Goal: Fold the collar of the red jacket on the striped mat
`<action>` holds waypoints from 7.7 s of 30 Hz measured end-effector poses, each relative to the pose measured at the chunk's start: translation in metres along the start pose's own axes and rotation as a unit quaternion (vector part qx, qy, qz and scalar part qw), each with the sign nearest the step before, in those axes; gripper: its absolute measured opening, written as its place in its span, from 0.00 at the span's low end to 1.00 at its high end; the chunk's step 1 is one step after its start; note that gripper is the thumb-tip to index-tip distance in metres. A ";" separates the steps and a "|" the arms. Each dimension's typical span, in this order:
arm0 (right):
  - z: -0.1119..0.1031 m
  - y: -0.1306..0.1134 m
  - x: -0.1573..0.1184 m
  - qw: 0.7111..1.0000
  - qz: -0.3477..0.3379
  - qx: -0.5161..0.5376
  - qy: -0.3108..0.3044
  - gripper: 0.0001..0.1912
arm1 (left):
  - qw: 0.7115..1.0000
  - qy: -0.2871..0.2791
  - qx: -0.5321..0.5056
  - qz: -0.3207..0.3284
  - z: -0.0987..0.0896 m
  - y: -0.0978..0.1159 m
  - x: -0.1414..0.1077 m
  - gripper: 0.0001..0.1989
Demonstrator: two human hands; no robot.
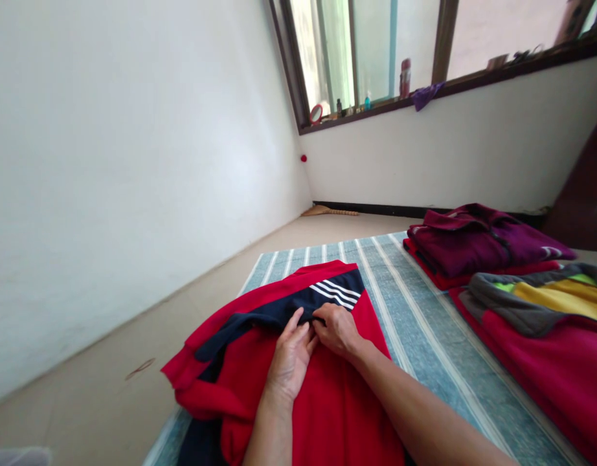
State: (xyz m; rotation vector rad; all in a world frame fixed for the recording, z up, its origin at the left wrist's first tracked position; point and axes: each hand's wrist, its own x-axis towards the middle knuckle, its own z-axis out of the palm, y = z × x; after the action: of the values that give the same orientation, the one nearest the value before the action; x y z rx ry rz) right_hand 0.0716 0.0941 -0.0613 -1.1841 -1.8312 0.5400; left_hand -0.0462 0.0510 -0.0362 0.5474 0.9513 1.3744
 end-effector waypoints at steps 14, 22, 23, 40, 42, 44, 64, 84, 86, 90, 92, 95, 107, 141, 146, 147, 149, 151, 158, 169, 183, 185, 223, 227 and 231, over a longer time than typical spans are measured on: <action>0.003 0.050 0.015 0.933 0.191 0.247 0.178 0.15 | 0.991 0.078 -0.018 0.106 0.000 -0.003 0.006 0.16; 0.000 0.048 0.012 0.947 0.184 0.215 0.151 0.12 | 0.989 0.092 -0.038 0.106 -0.002 -0.001 0.009 0.17; -0.001 0.047 0.011 0.950 0.183 0.206 0.145 0.12 | 0.990 0.093 -0.040 0.103 -0.002 0.000 0.009 0.17; -0.010 0.032 0.006 0.996 0.076 -0.035 -0.015 0.19 | 0.958 0.185 0.170 0.140 -0.014 -0.011 0.022 0.18; -0.009 0.031 0.005 0.996 0.066 -0.058 -0.029 0.20 | 0.948 0.184 0.216 0.143 -0.021 -0.012 0.025 0.17; -0.008 0.031 0.005 0.994 0.058 -0.077 -0.041 0.22 | 0.934 0.188 0.264 0.150 -0.025 -0.012 0.027 0.16; -0.011 0.021 0.005 0.987 0.017 -0.132 -0.088 0.19 | 0.783 0.199 0.580 0.104 -0.021 0.000 0.028 0.19; -0.007 0.024 0.006 0.989 0.028 -0.120 -0.086 0.16 | 0.457 0.059 0.868 0.184 0.052 0.005 0.025 0.16; -0.007 0.024 0.006 0.989 0.029 -0.119 -0.083 0.16 | 0.464 0.014 0.871 0.161 0.042 -0.005 0.033 0.18; -0.006 0.026 0.005 0.989 0.032 -0.116 -0.081 0.16 | 0.489 -0.015 0.867 0.093 0.023 -0.015 0.043 0.24; -0.005 0.026 0.005 0.990 0.033 -0.114 -0.081 0.16 | 0.498 -0.022 0.864 0.079 0.022 -0.014 0.044 0.25; -0.004 0.027 0.005 0.990 0.035 -0.110 -0.082 0.16 | 0.511 -0.039 0.856 0.062 0.027 -0.007 0.042 0.26; -0.003 0.030 0.005 0.991 0.042 -0.096 -0.078 0.19 | 0.530 -0.095 0.840 0.063 0.013 0.000 0.049 0.28; -0.005 0.026 0.007 0.992 0.032 -0.100 -0.076 0.17 | 0.507 -0.025 0.849 0.146 0.023 -0.009 0.085 0.26; -0.002 0.028 0.007 0.993 0.038 -0.091 -0.064 0.17 | 0.486 -0.005 0.849 0.208 0.026 -0.009 0.089 0.24; -0.002 0.028 0.007 0.993 0.039 -0.089 -0.063 0.17 | 0.483 -0.002 0.846 0.225 0.027 -0.009 0.091 0.24; -0.001 0.030 0.007 0.994 0.041 -0.086 -0.060 0.17 | 0.486 -0.001 0.842 0.236 0.030 -0.009 0.096 0.23; -0.001 0.030 0.008 0.994 0.041 -0.082 -0.060 0.17 | 0.497 0.001 0.841 0.215 0.030 -0.010 0.100 0.23; -0.003 0.030 0.005 0.995 0.040 -0.062 -0.060 0.19 | 0.506 -0.010 0.845 0.173 0.026 -0.015 0.098 0.26; -0.001 0.031 0.006 0.997 0.036 -0.048 -0.050 0.19 | 0.483 -0.003 0.857 0.178 0.023 -0.017 0.097 0.27; 0.003 0.033 0.005 0.998 0.043 -0.040 -0.036 0.19 | 0.463 0.007 0.869 0.173 0.023 -0.018 0.099 0.27; 0.003 0.033 0.005 0.998 0.044 -0.039 -0.039 0.19 | 0.463 0.008 0.869 0.173 0.022 -0.018 0.100 0.28; 0.000 0.029 0.006 0.997 0.049 -0.039 -0.041 0.18 | 0.452 0.008 0.874 0.180 0.020 -0.018 0.102 0.28; 0.000 0.028 0.006 0.997 0.046 -0.039 -0.039 0.18 | 0.450 0.010 0.874 0.181 0.020 -0.018 0.102 0.28; 0.000 0.029 0.006 0.997 0.045 -0.040 -0.042 0.18 | 0.449 0.012 0.874 0.183 0.020 -0.018 0.103 0.28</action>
State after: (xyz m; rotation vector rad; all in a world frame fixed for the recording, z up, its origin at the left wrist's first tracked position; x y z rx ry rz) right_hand 0.0855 0.1123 -0.0794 -1.3195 -1.8921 0.5792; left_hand -0.0264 0.1518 -0.0652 2.3649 2.1807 0.0822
